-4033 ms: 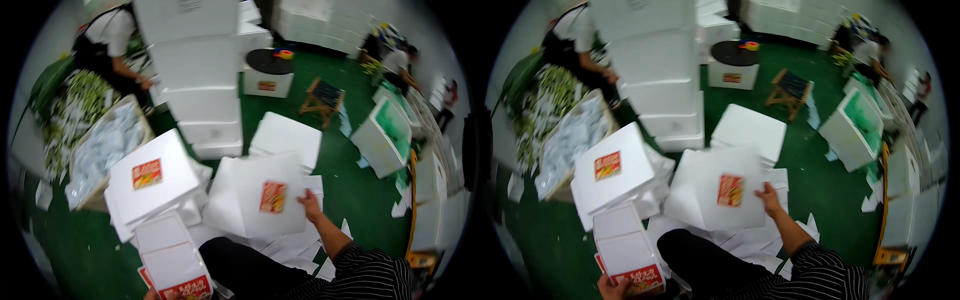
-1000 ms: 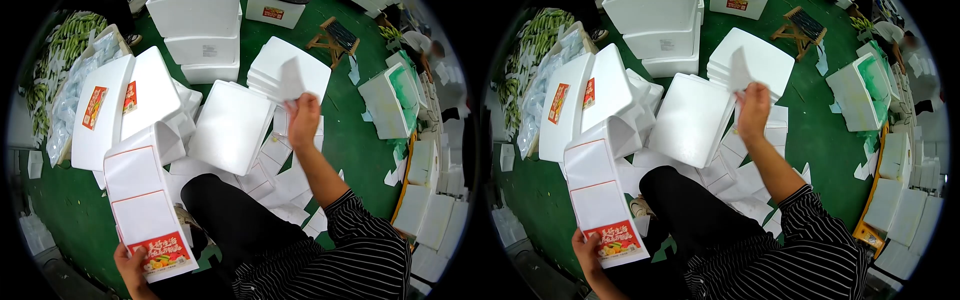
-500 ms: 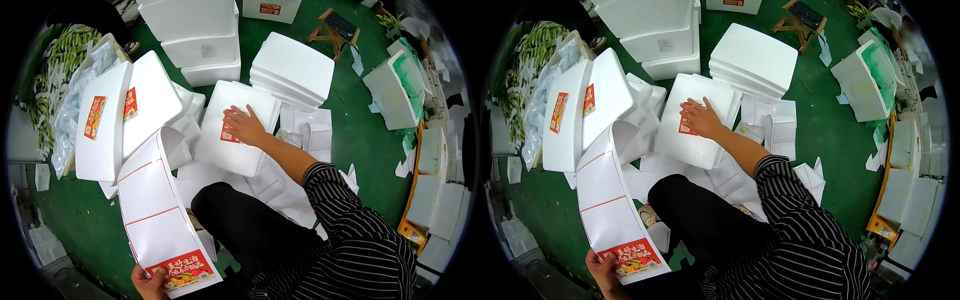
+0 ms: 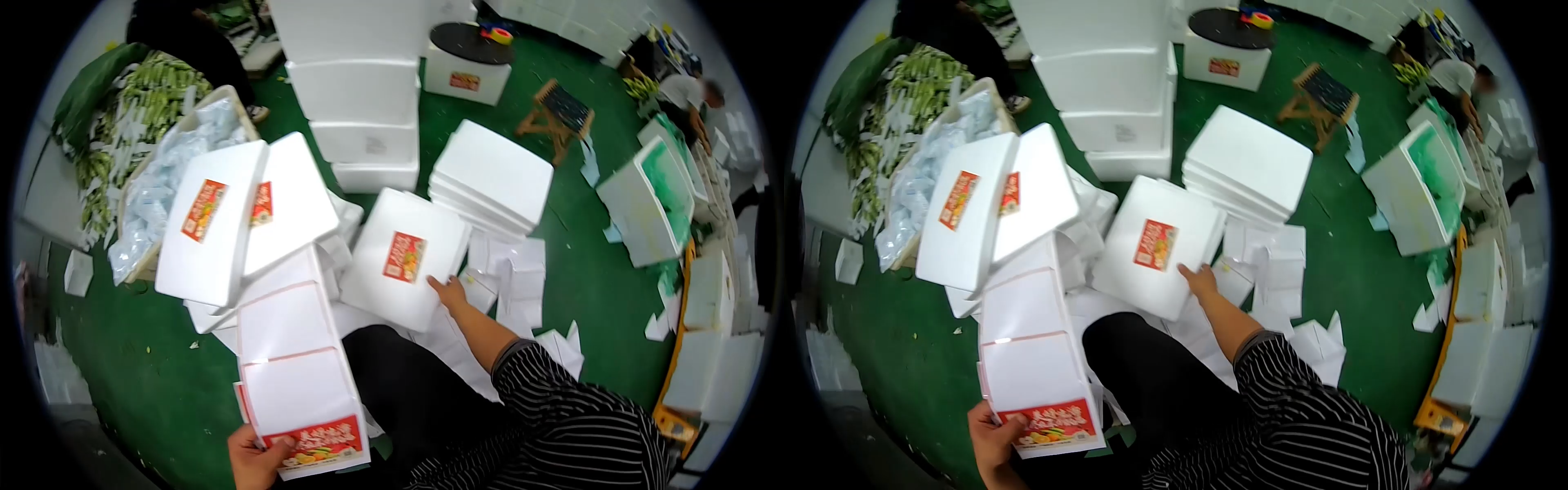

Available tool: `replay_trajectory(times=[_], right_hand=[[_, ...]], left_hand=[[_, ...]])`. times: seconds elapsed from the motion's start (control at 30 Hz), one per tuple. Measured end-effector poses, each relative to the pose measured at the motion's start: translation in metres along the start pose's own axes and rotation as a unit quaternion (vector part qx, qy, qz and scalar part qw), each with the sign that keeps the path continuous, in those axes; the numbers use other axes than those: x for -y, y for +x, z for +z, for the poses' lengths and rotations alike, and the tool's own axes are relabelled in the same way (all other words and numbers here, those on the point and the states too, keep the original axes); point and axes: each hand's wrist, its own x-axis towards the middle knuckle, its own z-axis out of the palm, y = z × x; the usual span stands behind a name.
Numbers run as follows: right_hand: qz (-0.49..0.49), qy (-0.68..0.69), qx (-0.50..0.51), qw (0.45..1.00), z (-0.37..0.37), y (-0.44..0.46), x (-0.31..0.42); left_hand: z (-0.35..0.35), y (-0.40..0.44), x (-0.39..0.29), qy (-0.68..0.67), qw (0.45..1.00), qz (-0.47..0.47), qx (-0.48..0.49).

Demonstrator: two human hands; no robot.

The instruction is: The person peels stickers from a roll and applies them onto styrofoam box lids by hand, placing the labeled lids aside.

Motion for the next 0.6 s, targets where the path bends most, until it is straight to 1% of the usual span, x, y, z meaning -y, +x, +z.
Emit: replay_trajectory(times=[0.03,0.07,0.1,0.13,0.17,0.2,0.23,0.27,0.3,0.33,0.37,0.4,0.47,0.5,0.53,0.57,0.6], right_hand=[[0.022,-0.018,0.045,0.999,-0.011,0.006,0.006],[0.013,0.024,0.032,0.999,-0.029,-0.015,0.038],[0.008,0.062,0.028,0.998,-0.054,-0.037,0.072],[0.031,0.137,0.012,0.99,-0.051,-0.014,0.041],[0.022,0.248,-0.021,0.968,-0.064,-0.016,0.056],[0.086,0.323,-0.022,0.942,-0.086,-0.017,0.07],[0.036,0.34,-0.007,0.94,-0.111,-0.027,0.096],[0.016,0.413,0.015,0.911,-0.133,-0.042,0.132],[0.01,0.477,0.068,0.876,-0.157,-0.067,0.177],[-0.034,0.505,0.092,0.857,-0.164,-0.085,0.21],[-0.078,0.533,0.114,0.835,-0.162,-0.103,0.241],[-0.123,0.56,0.133,0.809,-0.155,-0.12,0.269],[-0.101,0.589,0.245,0.764,-0.121,-0.156,0.322],[-0.087,0.596,0.278,0.748,-0.092,-0.169,0.341],[-0.048,0.584,0.278,0.761,-0.068,-0.194,0.367],[-0.021,0.588,0.301,0.751,-0.036,-0.208,0.381],[-0.026,0.606,0.288,0.741,0.001,-0.218,0.392]], left_hand=[[0.005,-0.001,-0.008,-0.003,0.999,-0.029,0.013],[0.008,0.002,0.001,-0.027,0.997,0.033,0.06],[0.008,0.001,0.005,-0.019,0.992,0.049,0.111],[0.011,0.002,0.0,-0.011,0.984,0.067,0.164],[0.007,0.004,-0.004,0.034,0.972,0.073,0.22],[0.004,0.006,-0.006,0.077,0.955,0.08,0.275],[0.002,0.009,-0.008,0.119,0.933,0.089,0.328],[0.003,0.011,-0.009,0.126,0.925,0.09,0.346],[0.006,0.011,-0.01,0.132,0.917,0.089,0.367],[0.011,0.011,-0.011,0.138,0.907,0.087,0.388],[0.015,0.01,-0.013,0.129,0.906,0.084,0.395],[0.017,0.012,-0.012,0.157,0.897,0.076,0.407],[0.02,0.018,-0.011,0.222,0.872,0.064,0.431],[0.022,0.018,-0.011,0.212,0.878,0.057,0.426],[0.024,0.017,-0.009,0.202,0.883,0.05,0.421],[0.025,0.017,-0.009,0.192,0.887,0.04,0.417],[0.026,0.018,-0.011,0.193,0.889,0.045,0.412]])
